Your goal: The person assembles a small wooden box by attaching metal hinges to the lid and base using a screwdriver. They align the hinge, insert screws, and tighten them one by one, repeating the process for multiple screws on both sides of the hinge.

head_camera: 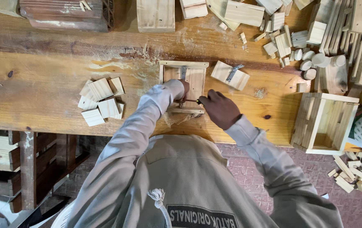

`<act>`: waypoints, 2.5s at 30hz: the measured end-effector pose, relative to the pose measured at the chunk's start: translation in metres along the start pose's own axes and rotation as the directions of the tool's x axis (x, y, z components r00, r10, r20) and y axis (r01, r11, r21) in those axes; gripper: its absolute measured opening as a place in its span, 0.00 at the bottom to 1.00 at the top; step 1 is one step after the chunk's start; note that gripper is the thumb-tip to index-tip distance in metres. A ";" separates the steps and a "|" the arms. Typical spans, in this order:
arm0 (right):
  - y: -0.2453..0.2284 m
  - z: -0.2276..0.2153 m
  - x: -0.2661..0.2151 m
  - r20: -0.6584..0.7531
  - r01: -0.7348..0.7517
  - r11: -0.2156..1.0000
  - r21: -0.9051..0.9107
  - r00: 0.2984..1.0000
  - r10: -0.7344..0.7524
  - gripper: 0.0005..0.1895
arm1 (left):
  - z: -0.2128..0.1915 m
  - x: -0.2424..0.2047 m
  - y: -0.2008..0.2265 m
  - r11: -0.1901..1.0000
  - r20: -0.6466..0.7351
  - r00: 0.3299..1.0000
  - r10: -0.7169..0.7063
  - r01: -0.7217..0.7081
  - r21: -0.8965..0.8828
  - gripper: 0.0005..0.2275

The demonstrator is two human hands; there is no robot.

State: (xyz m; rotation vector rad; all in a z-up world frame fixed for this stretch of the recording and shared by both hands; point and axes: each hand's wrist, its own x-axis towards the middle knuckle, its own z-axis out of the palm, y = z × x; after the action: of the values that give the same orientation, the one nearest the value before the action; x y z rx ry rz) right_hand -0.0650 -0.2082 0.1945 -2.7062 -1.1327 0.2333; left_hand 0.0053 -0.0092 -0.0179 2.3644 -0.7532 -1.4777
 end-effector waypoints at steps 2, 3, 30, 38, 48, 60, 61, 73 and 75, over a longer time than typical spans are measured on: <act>-0.006 0.002 0.005 0.069 0.044 0.999 -0.019 0.997 -0.042 0.15 | -0.010 0.006 0.006 0.992 0.118 0.992 -0.055 0.040 0.120 0.10; -0.006 0.008 0.008 0.069 0.045 0.999 -0.020 0.997 -0.044 0.15 | -0.007 0.026 0.002 0.992 0.115 0.992 -0.055 0.041 0.120 0.10; -0.046 -0.015 0.044 0.056 0.378 0.911 -0.165 0.926 -0.374 0.12 | 0.047 0.041 0.066 0.650 -0.589 0.584 -0.559 0.749 0.126 0.17; -0.035 0.007 0.046 -0.116 0.331 0.882 -0.335 0.915 -0.387 0.04 | 0.035 0.150 -0.047 0.960 0.137 0.988 -0.072 0.031 0.277 0.12; -0.057 -0.020 0.051 -0.108 0.247 0.921 -0.302 0.951 -0.291 0.05 | 0.021 -0.071 -0.013 0.954 -0.396 0.890 0.228 -0.286 -0.092 0.15; -0.051 0.011 0.054 -0.118 0.208 0.887 -0.413 0.953 -0.278 0.18 | 0.073 -0.066 -0.005 0.895 -0.901 0.397 0.177 -0.446 -0.021 0.09; -0.050 0.010 0.053 -0.114 0.246 0.883 -0.399 0.943 -0.314 0.13 | 0.076 -0.061 -0.011 0.885 -0.864 0.450 0.227 -0.466 -0.010 0.09; -0.069 -0.009 0.060 -0.051 0.115 0.919 -0.378 0.988 -0.145 0.06 | 0.075 -0.089 0.005 0.840 -0.912 0.391 0.121 -0.531 -0.116 0.12; -0.068 -0.011 0.056 -0.076 0.147 0.905 -0.399 0.978 -0.193 0.05 | 0.075 -0.094 0.007 0.837 -0.891 0.427 0.153 -0.536 -0.113 0.10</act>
State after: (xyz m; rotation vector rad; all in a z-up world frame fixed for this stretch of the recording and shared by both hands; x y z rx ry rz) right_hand -0.0703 -0.1227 0.2179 -2.8789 -1.5109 -0.1965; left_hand -0.0966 0.0408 0.0223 2.0323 -0.5379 -0.0997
